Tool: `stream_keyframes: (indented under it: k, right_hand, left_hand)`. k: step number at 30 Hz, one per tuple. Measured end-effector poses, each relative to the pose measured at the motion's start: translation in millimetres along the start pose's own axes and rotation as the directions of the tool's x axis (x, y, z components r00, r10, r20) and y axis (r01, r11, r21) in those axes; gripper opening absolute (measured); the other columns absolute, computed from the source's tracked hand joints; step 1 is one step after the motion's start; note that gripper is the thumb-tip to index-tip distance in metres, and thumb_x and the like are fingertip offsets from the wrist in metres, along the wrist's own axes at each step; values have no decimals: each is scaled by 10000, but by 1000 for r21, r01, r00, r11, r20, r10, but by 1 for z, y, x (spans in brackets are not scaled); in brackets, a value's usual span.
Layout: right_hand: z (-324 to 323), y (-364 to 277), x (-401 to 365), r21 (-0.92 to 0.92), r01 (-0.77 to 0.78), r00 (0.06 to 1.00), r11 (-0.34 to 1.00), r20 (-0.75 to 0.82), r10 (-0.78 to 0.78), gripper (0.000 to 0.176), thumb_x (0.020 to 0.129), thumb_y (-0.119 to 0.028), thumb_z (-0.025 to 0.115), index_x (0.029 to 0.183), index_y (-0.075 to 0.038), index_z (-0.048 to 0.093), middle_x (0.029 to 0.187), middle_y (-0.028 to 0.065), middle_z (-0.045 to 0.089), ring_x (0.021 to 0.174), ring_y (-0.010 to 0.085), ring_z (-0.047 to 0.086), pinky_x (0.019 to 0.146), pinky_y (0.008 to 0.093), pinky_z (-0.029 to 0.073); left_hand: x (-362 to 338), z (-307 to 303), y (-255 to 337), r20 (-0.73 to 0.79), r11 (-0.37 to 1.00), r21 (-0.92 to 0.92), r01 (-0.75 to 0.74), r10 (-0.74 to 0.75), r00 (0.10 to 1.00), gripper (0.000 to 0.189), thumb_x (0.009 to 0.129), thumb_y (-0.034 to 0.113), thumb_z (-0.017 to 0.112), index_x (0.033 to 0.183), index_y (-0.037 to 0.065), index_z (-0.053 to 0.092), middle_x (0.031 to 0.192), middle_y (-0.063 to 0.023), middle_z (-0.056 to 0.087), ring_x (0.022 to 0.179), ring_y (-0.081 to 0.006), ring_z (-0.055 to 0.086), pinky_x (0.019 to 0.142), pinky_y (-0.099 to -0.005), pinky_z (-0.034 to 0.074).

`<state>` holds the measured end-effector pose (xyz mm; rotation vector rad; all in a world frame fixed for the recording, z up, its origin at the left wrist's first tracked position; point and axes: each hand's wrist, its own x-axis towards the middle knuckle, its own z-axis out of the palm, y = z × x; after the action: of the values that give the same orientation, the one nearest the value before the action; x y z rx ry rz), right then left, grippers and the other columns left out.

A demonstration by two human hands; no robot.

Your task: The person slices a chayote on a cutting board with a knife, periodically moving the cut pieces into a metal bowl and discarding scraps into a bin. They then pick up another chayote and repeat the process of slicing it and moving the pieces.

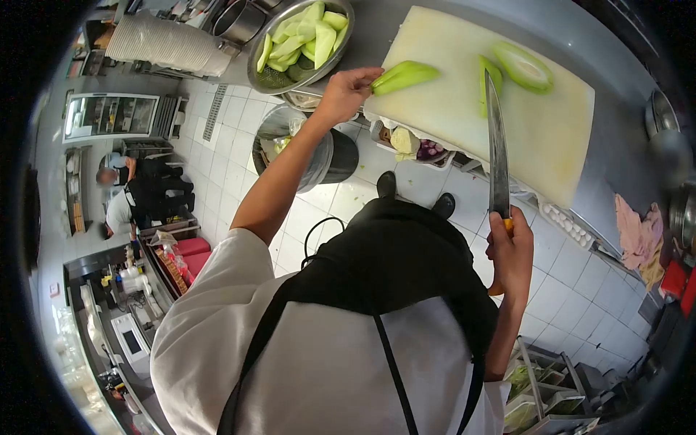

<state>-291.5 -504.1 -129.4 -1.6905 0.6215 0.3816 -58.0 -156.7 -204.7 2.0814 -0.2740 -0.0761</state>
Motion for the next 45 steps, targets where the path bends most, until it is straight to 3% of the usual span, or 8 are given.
stream_keyframes:
  k: [8,11,17,24,27,31,37,45]
  right_hand:
    - [2,-2,-1,-31,1,1000,1000,15,0,199,1024,-213,613,1101,-29,616,693,-15,506,577,73,474,518,257,426]
    - [4,2,1,-17,1,1000,1000,28,0,192,1024,-212,611,1082,-29,614,687,-13,504,578,74,478,520,261,430]
    - [6,3,-3,-4,-2,999,1000,34,2,191,1027,-220,602,1050,-30,610,676,-2,506,569,80,484,515,270,426]
    - [8,0,1,29,-64,997,997,41,63,271,1027,-293,582,964,-30,592,685,20,525,562,103,499,508,284,410]
    - [10,-1,9,11,-45,998,999,49,44,302,1023,-314,579,927,-27,569,687,31,534,562,110,504,511,290,416]
    - [14,4,16,33,-8,998,999,55,6,315,1021,-315,579,903,-24,552,692,50,550,567,118,520,509,300,429]
    - [10,0,24,-13,39,998,999,55,-38,308,1022,-293,571,894,-14,541,675,59,549,543,127,521,497,313,437]
    - [0,-11,23,-84,22,999,996,36,-19,291,1017,-265,556,893,-2,537,645,65,536,513,130,509,488,318,437]
  left_hand:
    - [-9,10,33,15,824,478,-304,339,941,469,838,140,769,1289,47,682,1312,-173,626,1066,-320,670,912,-401,544]
    - [-5,22,32,-13,830,492,-261,307,952,478,817,155,799,1270,52,689,1236,-174,658,1033,-371,672,932,-426,538]
    - [15,13,28,59,943,301,-145,133,989,475,829,127,803,1278,33,679,1089,-144,730,931,-270,701,878,-360,548]
    - [44,-8,38,303,858,-313,408,-317,899,372,937,133,726,1287,16,673,1075,-83,740,916,-130,666,848,-297,531]
    - [43,5,44,70,988,57,146,-150,986,487,927,236,758,1312,-30,623,1075,-137,718,905,-211,664,859,-352,538]
    - [-6,48,98,-123,823,538,-182,290,949,592,856,300,827,1284,-49,613,1069,-177,649,990,-323,640,915,-416,524]
    - [-26,103,78,-213,898,408,-168,272,938,420,805,164,829,1161,0,680,1101,-206,619,1065,-393,616,954,-445,502]
    - [14,71,55,36,859,439,-262,275,961,318,800,11,732,1118,25,738,1078,-171,680,1074,-370,620,960,-429,502]
